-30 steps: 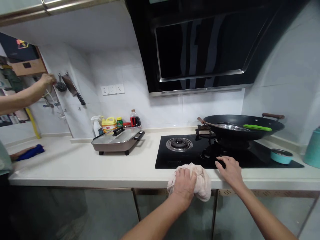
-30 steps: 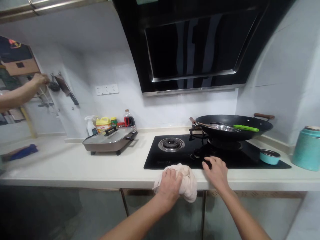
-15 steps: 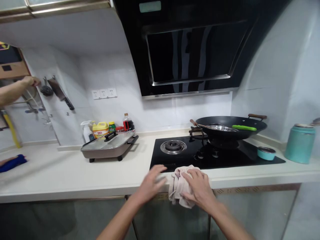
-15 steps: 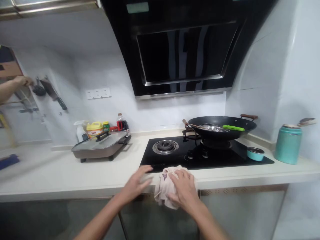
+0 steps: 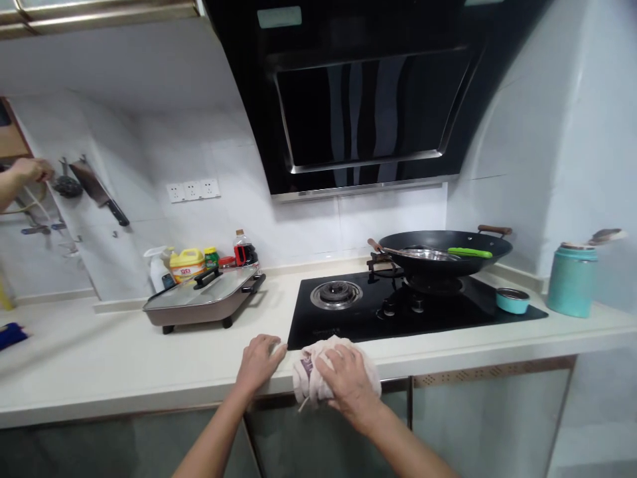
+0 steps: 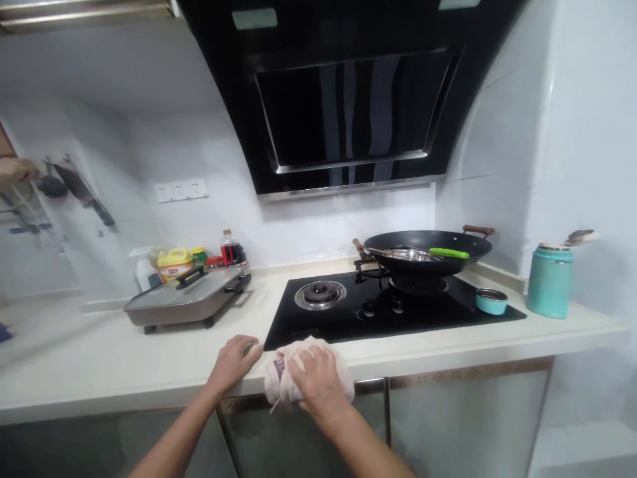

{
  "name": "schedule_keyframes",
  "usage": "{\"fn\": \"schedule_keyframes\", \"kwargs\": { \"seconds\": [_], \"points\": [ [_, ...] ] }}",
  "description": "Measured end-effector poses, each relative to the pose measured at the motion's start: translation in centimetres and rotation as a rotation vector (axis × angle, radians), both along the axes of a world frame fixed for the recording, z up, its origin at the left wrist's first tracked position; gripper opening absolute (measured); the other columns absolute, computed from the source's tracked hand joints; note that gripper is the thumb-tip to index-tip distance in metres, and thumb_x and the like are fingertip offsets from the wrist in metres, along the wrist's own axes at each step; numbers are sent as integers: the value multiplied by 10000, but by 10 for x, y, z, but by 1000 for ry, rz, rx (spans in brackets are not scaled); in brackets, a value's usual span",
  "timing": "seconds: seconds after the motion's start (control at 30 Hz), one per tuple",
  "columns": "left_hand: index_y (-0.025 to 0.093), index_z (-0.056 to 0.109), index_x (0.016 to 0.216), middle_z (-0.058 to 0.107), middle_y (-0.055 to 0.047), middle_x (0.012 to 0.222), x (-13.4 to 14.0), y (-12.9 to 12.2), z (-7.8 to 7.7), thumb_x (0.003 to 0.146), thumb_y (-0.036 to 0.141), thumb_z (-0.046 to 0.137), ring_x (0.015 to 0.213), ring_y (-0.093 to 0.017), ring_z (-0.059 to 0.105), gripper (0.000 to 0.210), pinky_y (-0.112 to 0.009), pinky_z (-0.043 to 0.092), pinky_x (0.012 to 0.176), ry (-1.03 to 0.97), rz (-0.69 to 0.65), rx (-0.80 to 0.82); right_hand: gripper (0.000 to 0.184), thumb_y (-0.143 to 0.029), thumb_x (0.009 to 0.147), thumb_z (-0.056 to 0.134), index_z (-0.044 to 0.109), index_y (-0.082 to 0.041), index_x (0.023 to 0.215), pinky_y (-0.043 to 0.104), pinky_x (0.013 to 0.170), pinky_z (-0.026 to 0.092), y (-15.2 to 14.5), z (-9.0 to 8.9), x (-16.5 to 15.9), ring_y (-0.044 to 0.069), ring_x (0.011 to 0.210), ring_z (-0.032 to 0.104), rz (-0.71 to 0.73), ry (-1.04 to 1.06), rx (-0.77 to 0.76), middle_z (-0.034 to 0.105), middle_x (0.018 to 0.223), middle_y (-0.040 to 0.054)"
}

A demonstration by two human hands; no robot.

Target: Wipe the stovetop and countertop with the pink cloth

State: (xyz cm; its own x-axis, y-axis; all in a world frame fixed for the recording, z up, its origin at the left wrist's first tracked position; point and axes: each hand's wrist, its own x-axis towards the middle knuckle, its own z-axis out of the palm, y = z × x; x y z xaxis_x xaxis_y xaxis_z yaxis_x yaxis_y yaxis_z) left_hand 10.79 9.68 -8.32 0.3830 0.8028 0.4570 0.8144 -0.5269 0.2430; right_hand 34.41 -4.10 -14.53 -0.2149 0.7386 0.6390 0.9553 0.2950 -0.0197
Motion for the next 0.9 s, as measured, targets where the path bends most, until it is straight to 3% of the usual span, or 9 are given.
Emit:
{"fn": "schedule_keyframes", "kwargs": {
  "seconds": [0.1, 0.3, 0.47, 0.6, 0.77, 0.83, 0.9],
  "points": [
    [210, 753, 1100, 739, -86, 1197, -1, -2, 4, 969, 414, 526, 1195, -269, 626, 333, -414, 443, 1066, 7, -4, -15, 1046, -299, 572, 968, 463, -351, 1486, 589, 1116, 351, -18, -3, 44, 387, 1329, 515, -6, -15, 11, 602, 1453, 110],
    [213, 763, 1085, 734, -95, 1185, 6, -9, 6, 971, 410, 508, 1174, -279, 628, 341, -413, 445, 1042, 32, 12, -1, 968, -144, 551, 897, 527, -290, 1434, 548, 1127, 344, -68, -12, 162, 373, 1376, 477, -148, -54, 53, 591, 1458, 127],
    [229, 769, 1050, 734, -82, 1168, 6, -13, 7, 975, 394, 498, 1165, -275, 634, 326, -400, 448, 1024, 43, 16, 9, 793, -237, 622, 808, 603, -294, 1385, 522, 1117, 359, -98, -7, 238, 359, 1372, 486, -322, 21, -59, 609, 1437, 116],
    [223, 773, 1043, 733, -84, 1155, 7, -13, 6, 976, 366, 498, 1148, -276, 639, 317, -396, 447, 1011, 47, 17, 32, 665, -357, 667, 738, 663, -331, 1327, 520, 1037, 421, -109, 18, 270, 364, 1317, 519, -395, 175, -278, 624, 1423, 90],
    [220, 768, 1045, 732, -86, 1143, 8, -13, 5, 975, 359, 497, 1129, -280, 637, 313, -397, 449, 990, 52, 19, 31, 535, -551, 797, 603, 689, -255, 1235, 449, 1001, 496, -95, 52, 297, 332, 1154, 637, -230, 608, -347, 716, 1256, 90],
    [219, 768, 1049, 730, -88, 1145, 8, -13, 5, 974, 363, 497, 1131, -285, 634, 316, -404, 447, 990, 50, 19, 22, 549, -568, 818, 553, 670, -215, 1222, 430, 950, 525, -80, 62, 304, 330, 1089, 671, -325, 752, -274, 734, 1180, 111],
    [224, 767, 1050, 730, -87, 1151, 8, -13, 4, 974, 370, 495, 1128, -286, 635, 318, -406, 446, 992, 46, 16, 17, 610, -562, 798, 556, 641, -195, 1277, 468, 931, 527, -62, 67, 306, 364, 1112, 662, -588, 753, -162, 705, 1210, 156]
  ]
}}
